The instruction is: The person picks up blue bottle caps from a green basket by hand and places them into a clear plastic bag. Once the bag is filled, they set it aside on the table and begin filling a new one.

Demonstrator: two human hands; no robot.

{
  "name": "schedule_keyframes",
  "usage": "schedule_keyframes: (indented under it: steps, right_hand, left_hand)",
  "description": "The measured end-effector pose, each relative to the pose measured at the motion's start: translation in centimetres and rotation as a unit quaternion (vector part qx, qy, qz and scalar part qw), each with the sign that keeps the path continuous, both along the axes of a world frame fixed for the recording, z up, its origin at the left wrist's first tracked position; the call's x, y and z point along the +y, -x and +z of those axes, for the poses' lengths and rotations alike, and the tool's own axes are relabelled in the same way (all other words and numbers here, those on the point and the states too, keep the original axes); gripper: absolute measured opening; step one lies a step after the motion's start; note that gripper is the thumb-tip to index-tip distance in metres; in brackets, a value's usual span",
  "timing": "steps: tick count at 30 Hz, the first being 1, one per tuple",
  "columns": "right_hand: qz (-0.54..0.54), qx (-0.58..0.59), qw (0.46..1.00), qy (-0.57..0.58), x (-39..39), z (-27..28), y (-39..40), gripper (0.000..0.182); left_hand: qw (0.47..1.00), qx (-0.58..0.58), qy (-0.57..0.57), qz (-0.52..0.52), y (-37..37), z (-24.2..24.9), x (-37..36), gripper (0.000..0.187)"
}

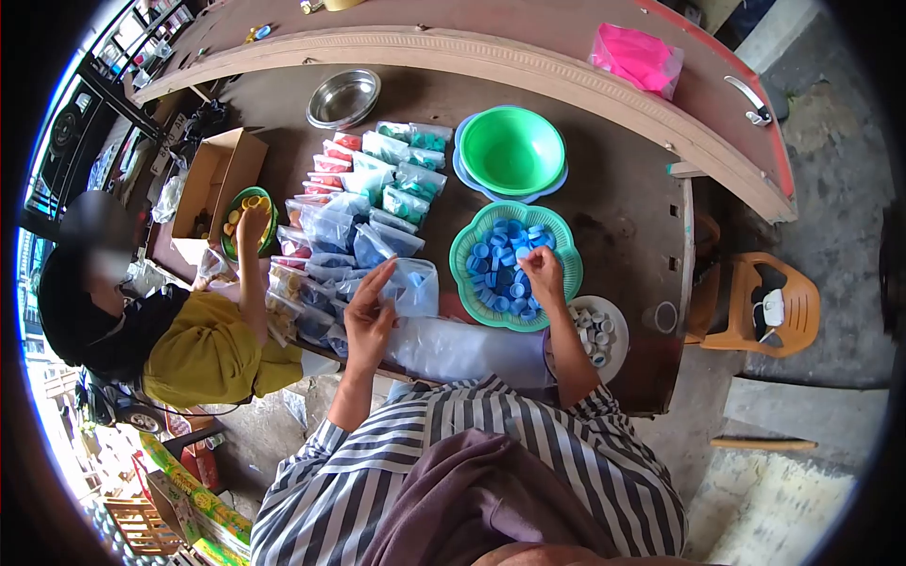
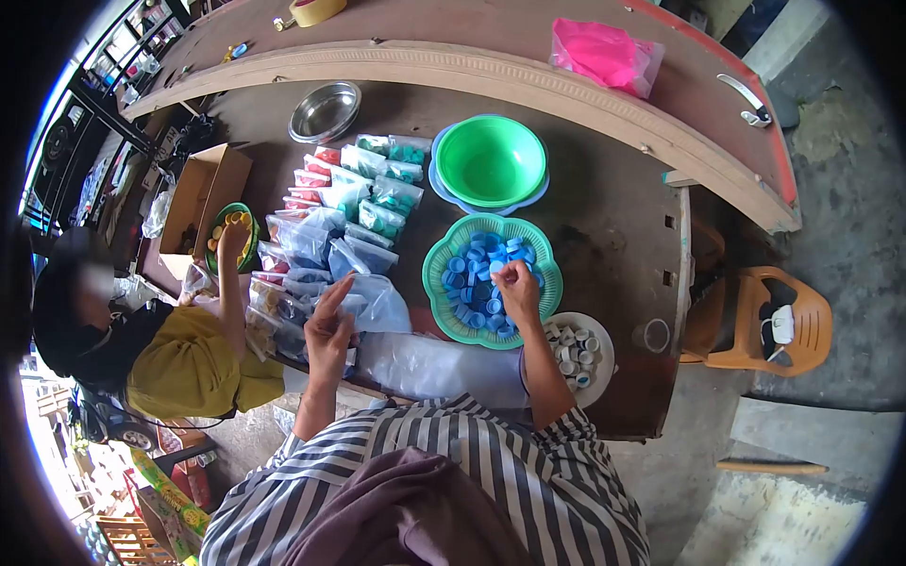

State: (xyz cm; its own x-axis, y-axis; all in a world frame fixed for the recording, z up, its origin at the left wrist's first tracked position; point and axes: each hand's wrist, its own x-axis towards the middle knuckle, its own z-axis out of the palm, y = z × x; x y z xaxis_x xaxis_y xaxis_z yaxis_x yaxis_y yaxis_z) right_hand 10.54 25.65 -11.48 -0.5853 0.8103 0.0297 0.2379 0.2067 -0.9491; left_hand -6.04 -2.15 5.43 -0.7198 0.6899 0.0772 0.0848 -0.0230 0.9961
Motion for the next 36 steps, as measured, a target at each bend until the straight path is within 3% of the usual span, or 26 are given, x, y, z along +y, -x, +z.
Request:
schedule_keyframes:
  steps: [4, 6, 8, 10, 12, 14, 18, 20, 22, 23, 26, 28, 30, 32, 33, 34, 36]
  right_hand:
    - [-0.016, 0.056, 0.996, 0.065, -1.9, 0.7, -2.3, 0.029]
    - [-0.034, 0.171, 0.980, 0.096, -3.0, 1.7, -2.9, 0.034]
    - [-0.038, 0.144, 0.986, 0.079, -3.9, 3.0, -4.2, 0.034]
    - [-0.051, 0.077, 0.995, 0.048, -4.8, 5.5, -5.6, 0.037]
    - [-0.052, 0.110, 0.992, 0.027, -5.7, 6.8, -6.4, 0.035]
    - [-0.106, 0.185, 0.977, -0.026, -8.0, 11.5, -6.5, 0.031]
    - [-0.148, 0.260, 0.944, -0.138, -11.8, 14.5, -5.8, 0.030]
    - [-0.069, 0.206, 0.947, -0.235, -12.2, 13.0, -5.5, 0.036]
    - [0.067, 0.005, 0.948, -0.311, -12.0, 13.7, -5.5, 0.038]
    - [0.066, 0.007, 0.947, -0.316, -12.0, 13.8, -5.5, 0.038]
    - [0.047, 0.032, 0.953, -0.298, -12.2, 12.9, -5.6, 0.040]
    - [-0.007, 0.042, 0.989, -0.145, -11.7, 11.1, -6.4, 0.044]
    - [-0.007, 0.020, 0.994, -0.104, -11.1, 8.2, -7.2, 0.050]
    - [0.086, -0.026, 0.996, 0.001, -11.0, 6.4, -7.7, 0.059]
    - [0.110, -0.030, 0.993, -0.002, -10.9, 3.7, -7.7, 0.075]
    - [0.106, -0.028, 0.994, -0.005, -11.1, 3.7, -7.4, 0.075]
    - [0.178, -0.041, 0.982, -0.054, -11.9, 3.4, -6.6, 0.093]
  left_hand:
    - [0.992, 0.102, 0.039, -0.056, -2.0, 0.8, 3.1, 0.064]
    - [0.982, 0.140, 0.087, -0.087, -4.0, 0.9, 4.7, 0.058]
    - [0.967, 0.214, 0.061, -0.122, -5.8, -1.6, 5.9, 0.055]
    - [0.966, 0.194, 0.071, -0.155, -7.3, -3.2, 6.5, 0.056]
    - [0.959, 0.232, 0.052, -0.156, -8.3, -5.2, 7.0, 0.055]
    - [0.958, 0.232, 0.050, -0.160, -8.9, -5.4, 7.1, 0.056]
    - [0.961, 0.215, 0.053, -0.165, -9.3, -5.1, 6.9, 0.057]
    - [0.959, 0.230, 0.036, -0.162, -9.2, -5.5, 6.7, 0.057]
    - [0.960, 0.236, 0.033, -0.147, -9.2, -5.2, 6.4, 0.057]
    - [0.966, 0.199, 0.063, -0.155, -9.3, -5.0, 6.1, 0.058]
    - [0.963, 0.230, 0.037, -0.136, -9.1, -5.5, 5.8, 0.058]
    - [0.964, 0.236, 0.022, -0.125, -9.1, -5.3, 5.8, 0.057]
    - [0.963, 0.243, 0.004, -0.119, -9.0, -4.3, 6.0, 0.057]
    - [0.975, 0.187, 0.002, -0.122, -8.8, -1.1, 5.9, 0.056]
    - [0.975, 0.184, -0.020, -0.120, -8.5, -0.4, 6.0, 0.055]
    - [0.974, 0.186, -0.023, -0.123, -8.1, 0.5, 6.0, 0.055]
    - [0.988, 0.100, -0.070, -0.100, -7.5, 2.5, 6.1, 0.053]
